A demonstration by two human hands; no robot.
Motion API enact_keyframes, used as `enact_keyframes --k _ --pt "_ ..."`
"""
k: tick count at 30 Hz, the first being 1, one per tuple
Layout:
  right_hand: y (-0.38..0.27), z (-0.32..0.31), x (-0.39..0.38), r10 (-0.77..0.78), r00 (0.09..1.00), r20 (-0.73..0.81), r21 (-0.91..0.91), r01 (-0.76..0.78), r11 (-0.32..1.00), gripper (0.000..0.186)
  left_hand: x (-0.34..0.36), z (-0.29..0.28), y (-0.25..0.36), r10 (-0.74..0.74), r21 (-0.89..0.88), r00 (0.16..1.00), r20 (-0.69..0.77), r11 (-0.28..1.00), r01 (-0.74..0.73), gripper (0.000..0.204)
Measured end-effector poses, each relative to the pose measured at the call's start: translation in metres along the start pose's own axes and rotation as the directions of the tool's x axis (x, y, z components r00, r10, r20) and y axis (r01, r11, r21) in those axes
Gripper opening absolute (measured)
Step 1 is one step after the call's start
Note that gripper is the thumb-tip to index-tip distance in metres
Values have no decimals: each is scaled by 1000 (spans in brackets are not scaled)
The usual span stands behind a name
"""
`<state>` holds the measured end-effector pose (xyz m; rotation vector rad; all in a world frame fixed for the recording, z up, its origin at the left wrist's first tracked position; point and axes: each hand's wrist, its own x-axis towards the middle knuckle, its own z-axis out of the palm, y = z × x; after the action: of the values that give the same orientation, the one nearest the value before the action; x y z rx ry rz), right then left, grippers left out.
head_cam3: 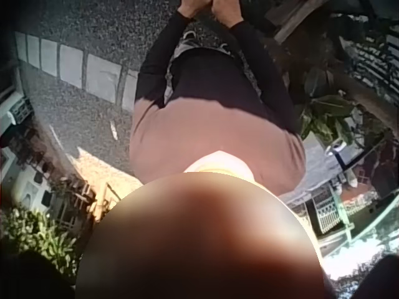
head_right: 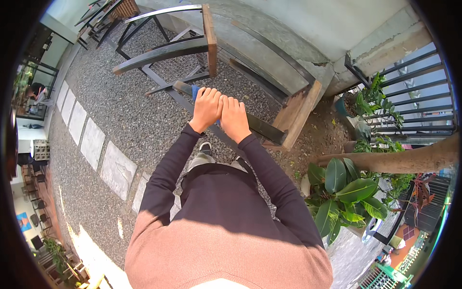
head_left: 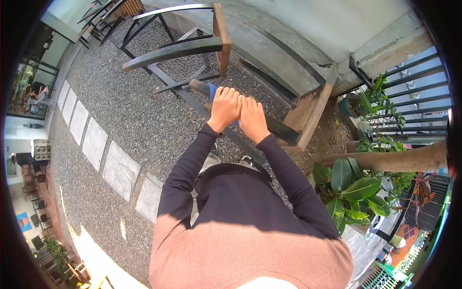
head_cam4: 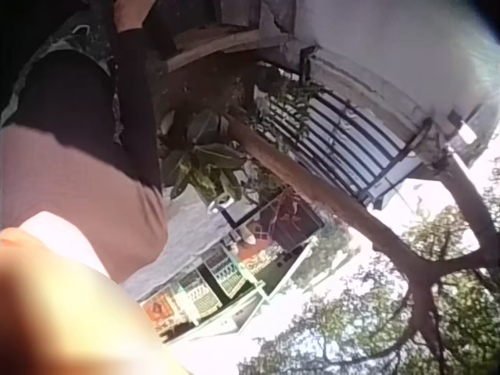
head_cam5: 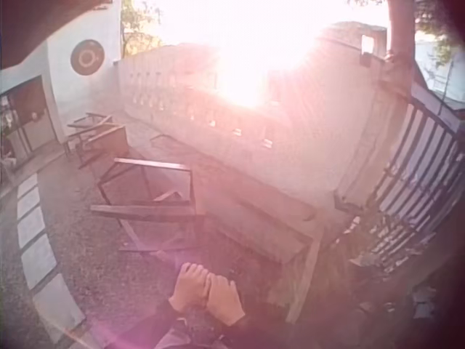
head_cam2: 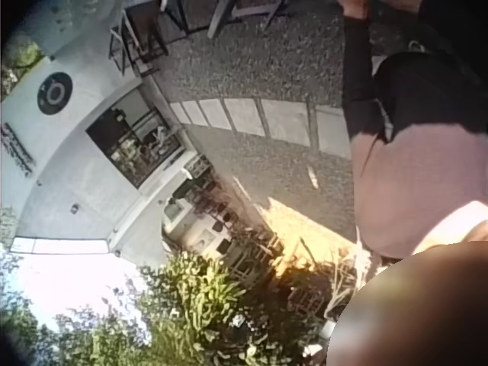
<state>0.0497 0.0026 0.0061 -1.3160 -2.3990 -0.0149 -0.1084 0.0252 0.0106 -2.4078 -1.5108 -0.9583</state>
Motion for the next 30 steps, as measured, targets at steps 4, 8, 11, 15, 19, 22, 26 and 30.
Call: enact_keyframes --k 4,8,11,15,19,22,26,30 --pt "13 -11 -21 13 1000 -8 -1 -13 1000 58 0 9 24 14 -9 1000 1 1000 -14 22" --pt "25 -20 -40 33 999 -32 8 -32 999 59 -1 18 46 22 -9 1000 12 1000 -22 22" --pt "34 -25 -53 48 998 -33 21 -47 999 59 -2 24 61 22 -6 1000 21 1000 -22 22" --pt "46 -30 -68 36 998 -53 12 -36 999 67 -2 30 79 37 -11 999 29 999 -37 23" --pt "54 -37 -83 57 996 -67 31 -55 998 66 -2 36 95 44 -32 999 30 999 -43 22" --pt "60 -41 -93 72 995 -70 49 -69 996 66 -2 40 106 51 -30 998 45 998 -49 22" --pt "68 -45 -106 81 993 -81 51 -77 996 67 -1 43 120 75 -38 996 44 997 -74 23" --pt "71 -52 -114 108 992 -69 46 -105 993 67 -2 47 130 72 -50 996 56 996 -69 23"
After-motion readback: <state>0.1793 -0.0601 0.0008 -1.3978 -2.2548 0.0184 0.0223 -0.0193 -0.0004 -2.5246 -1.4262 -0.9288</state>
